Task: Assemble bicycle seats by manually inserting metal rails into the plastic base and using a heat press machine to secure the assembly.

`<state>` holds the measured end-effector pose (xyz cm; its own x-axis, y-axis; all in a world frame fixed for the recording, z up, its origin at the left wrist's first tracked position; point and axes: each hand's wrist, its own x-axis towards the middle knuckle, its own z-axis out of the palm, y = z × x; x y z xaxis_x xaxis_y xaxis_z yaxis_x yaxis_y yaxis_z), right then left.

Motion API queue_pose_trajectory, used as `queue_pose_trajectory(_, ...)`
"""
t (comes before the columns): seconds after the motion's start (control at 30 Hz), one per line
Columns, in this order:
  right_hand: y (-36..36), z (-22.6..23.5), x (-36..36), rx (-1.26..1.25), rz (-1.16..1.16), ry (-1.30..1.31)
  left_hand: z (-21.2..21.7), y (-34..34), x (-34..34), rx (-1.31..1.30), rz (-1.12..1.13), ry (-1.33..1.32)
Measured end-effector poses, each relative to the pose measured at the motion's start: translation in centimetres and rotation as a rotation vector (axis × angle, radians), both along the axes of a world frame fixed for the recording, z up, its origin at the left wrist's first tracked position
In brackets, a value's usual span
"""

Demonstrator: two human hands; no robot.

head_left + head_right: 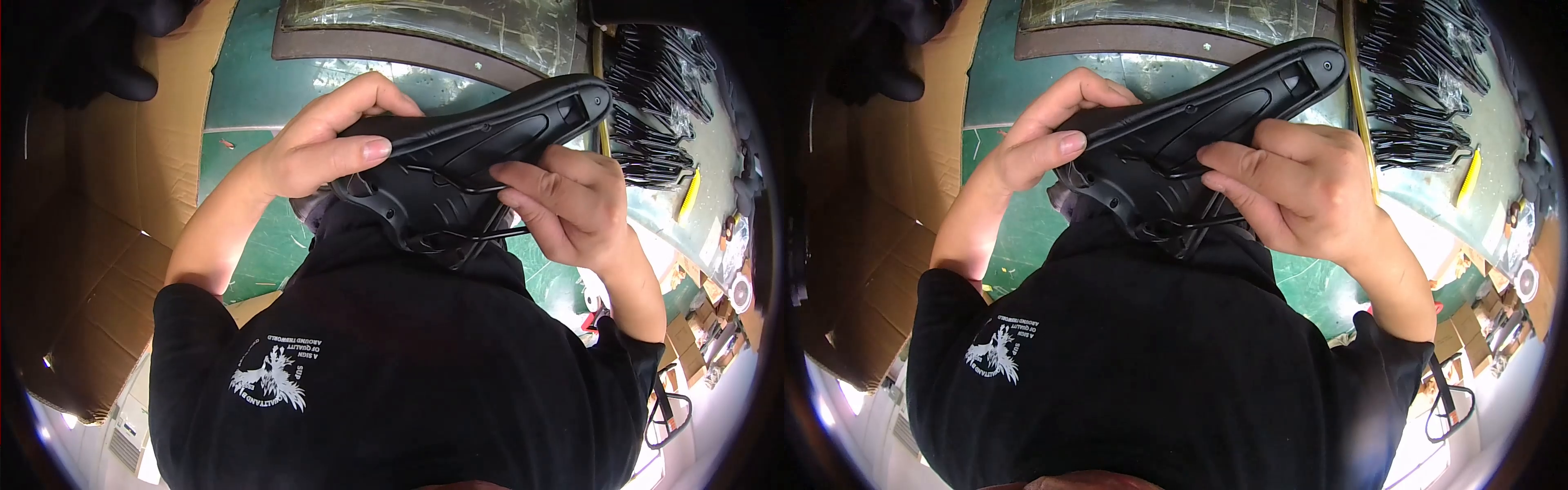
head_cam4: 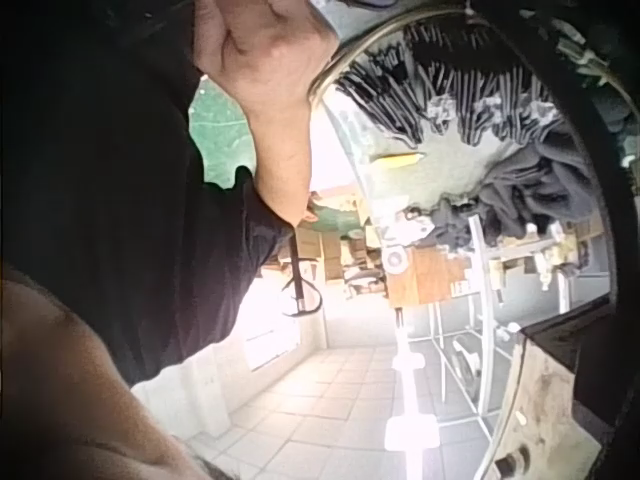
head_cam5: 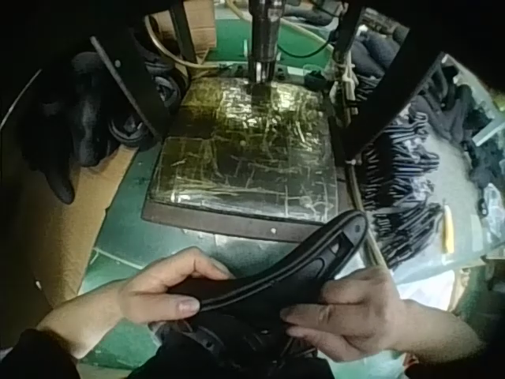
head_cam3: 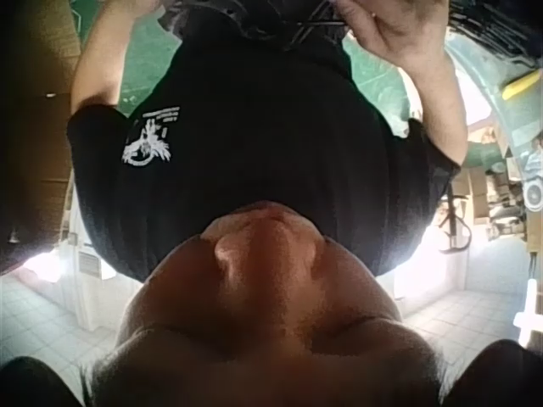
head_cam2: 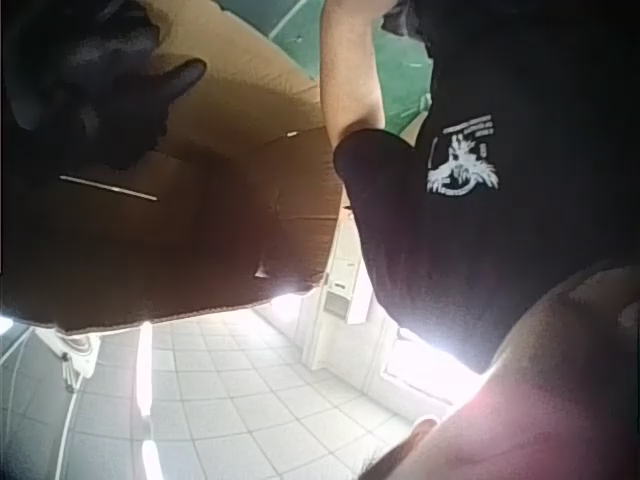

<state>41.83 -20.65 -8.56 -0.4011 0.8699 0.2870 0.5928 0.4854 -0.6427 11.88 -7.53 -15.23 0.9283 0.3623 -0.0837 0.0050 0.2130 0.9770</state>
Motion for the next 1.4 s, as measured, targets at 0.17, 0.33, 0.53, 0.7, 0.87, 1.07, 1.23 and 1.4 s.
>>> queue_pose_trajectory(0.17, -0.1, 0.5, 0.0, -0.043, 0.059, -0.009, -0.1, -0.8, -0.2, -0.065, -0.001, 0.011)
queue_pose_trajectory(0.33, 0.4, 0.5, -1.9, 0.108, 0.115, -0.03, 0.8, -0.7, 0.5, 0.011, -0.091, 0.07)
queue_pose_trajectory(0.53, 0.5, 0.2, -2.4, 0.11, 0.093, -0.004, 0.7, -0.7, 0.5, 0.107, -0.082, 0.038)
queue_pose_trajectory(0.7, 0.8, 0.5, -2.8, 0.107, 0.117, -0.035, 0.6, -1.0, 0.8, 0.19, -0.068, -0.068)
queue_pose_trajectory(0.87, 1.3, 0.6, -3.2, 0.153, 0.138, -0.059, 1.8, -0.7, 1.3, 0.296, -0.124, -0.016)
queue_pose_trajectory(1.07, 4.2, 0.5, -2.4, 0.21, 0.104, 0.004, 1.2, -1.2, 0.2, 0.16, 0.046, -0.036)
queue_pose_trajectory(1.23, 4.8, -0.2, -2.3, 0.325, -0.428, -0.012, 1.5, -1.1, 2.4, 0.02, 0.695, 0.021)
queue_pose_trajectory(1.4, 8.1, -3.1, -3.0, 0.134, -0.704, 0.059, 2.4, 3.2, 7.9, 0.362, 0.85, 0.113)
